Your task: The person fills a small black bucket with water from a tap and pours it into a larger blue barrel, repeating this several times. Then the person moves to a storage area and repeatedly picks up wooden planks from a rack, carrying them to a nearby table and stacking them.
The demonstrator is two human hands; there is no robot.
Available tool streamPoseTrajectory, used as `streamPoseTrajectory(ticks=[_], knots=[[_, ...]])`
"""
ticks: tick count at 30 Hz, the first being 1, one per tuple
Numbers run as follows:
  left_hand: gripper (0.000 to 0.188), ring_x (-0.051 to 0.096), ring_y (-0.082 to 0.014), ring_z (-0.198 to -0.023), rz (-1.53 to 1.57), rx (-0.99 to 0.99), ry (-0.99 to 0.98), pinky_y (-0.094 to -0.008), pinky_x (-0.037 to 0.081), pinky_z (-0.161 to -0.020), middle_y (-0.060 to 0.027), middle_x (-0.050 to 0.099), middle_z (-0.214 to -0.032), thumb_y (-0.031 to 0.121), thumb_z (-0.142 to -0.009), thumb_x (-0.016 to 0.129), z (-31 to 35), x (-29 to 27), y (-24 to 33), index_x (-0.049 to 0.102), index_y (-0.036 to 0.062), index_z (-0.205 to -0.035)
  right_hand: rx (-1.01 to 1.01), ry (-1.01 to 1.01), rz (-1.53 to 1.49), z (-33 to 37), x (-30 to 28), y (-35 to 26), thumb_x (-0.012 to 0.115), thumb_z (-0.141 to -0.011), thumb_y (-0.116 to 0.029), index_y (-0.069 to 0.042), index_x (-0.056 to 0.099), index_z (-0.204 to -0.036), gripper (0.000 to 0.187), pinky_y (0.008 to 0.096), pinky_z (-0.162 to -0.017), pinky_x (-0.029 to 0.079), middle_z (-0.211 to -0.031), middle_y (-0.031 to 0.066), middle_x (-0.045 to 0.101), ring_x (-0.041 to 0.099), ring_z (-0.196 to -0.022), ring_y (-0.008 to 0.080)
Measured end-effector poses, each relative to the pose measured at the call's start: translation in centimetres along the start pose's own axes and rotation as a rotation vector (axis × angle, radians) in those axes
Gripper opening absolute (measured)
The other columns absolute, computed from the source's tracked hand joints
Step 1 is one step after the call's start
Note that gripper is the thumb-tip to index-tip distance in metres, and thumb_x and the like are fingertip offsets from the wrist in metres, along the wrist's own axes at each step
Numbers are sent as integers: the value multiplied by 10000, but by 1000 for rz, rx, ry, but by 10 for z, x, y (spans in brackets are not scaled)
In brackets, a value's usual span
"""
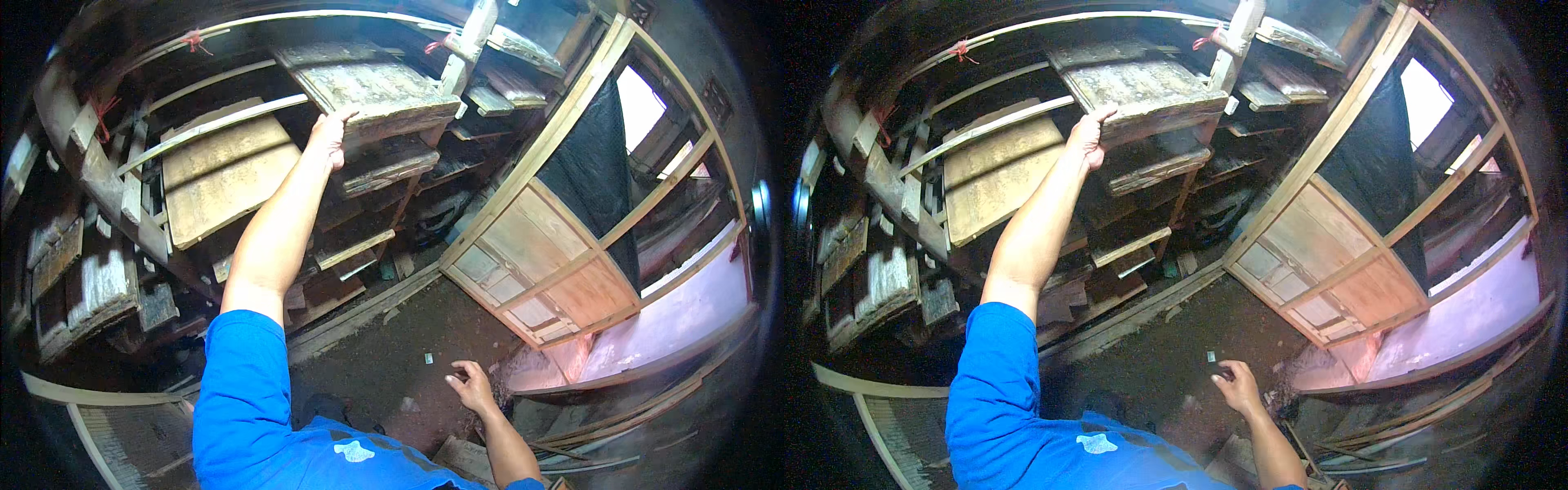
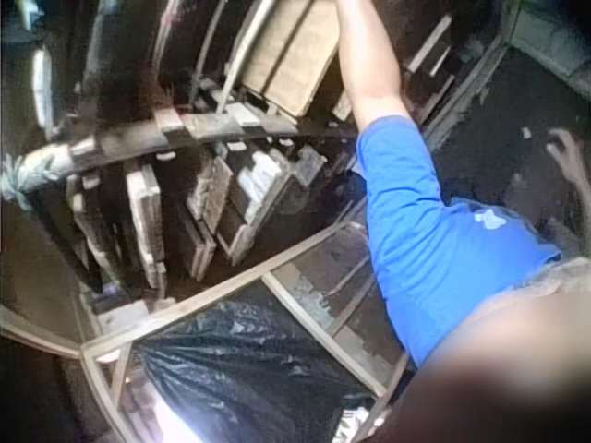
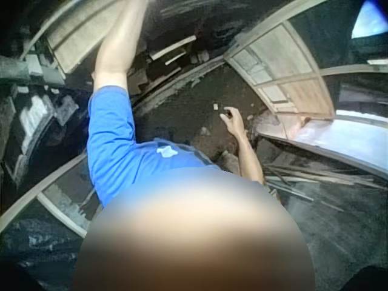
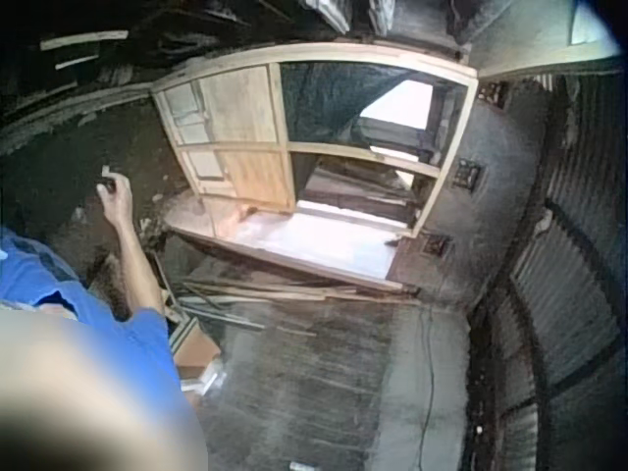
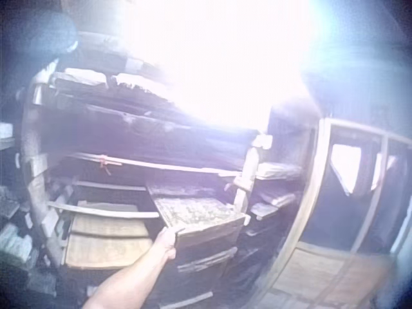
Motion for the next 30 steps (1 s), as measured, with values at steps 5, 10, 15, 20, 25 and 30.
streamPoseTrajectory(ticks=[5,10,15,20,25,30], knots=[[429,606,-235,-993,152,129,-19,-411,505,-867,-100,608,-1110,139,-803,699,20,-9,-18,502,34,-1169,47,-38,45,11,2,31,745,-791,-220,-54,625,-1073,349,328,-761,492,-945,106,583,596,-851,204],[456,515,-220,-1145,72,157,12,-403,392,-1006,-101,569,-1214,65,-823,642,79,-9,-21,464,22,-1241,-3,-132,-26,-16,25,19,740,-803,-241,-58,614,-1091,364,321,-752,487,-897,88,582,588,-825,186],[528,517,-196,-1148,93,149,-100,-335,382,-1009,-85,544,-1246,-12,-810,601,159,-10,-36,410,24,-1301,18,-190,-336,-68,41,-36,697,-861,-285,-40,561,-1184,428,296,-822,481,-1007,63,617,592,-947,155],[676,502,-206,-1184,67,68,-156,-360,385,-1024,-99,513,-1266,9,-761,664,240,-12,-62,333,49,-1349,113,-222,-1074,-109,42,-108,631,-910,-337,-68,236,-1441,715,324,-882,480,-1261,95,499,550,-1081,173],[676,502,-181,-1152,5,103,-217,-342,419,-982,-80,507,-1232,58,-778,709,295,-14,-80,321,54,-1331,113,-128,-1473,-133,56,-158,633,-876,-434,-86,423,-1338,615,460,-1058,339,-1329,88,501,458,-1243,267],[766,414,-201,-1251,-182,42,-247,-379,302,-1081,-89,452,-1301,199,-776,760,333,-22,-105,288,18,-1351,105,-38,-1564,-117,69,-161,634,-893,-234,-25,485,-1277,462,436,-1030,388,-1221,106,568,528,-1147,263]])
Point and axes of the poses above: each hand's wrist, its own z-axis away from the middle knuckle, its own x-axis out of the palm, y = z × x, the point moved 2 cm from there along -z, towards the middle knuckle
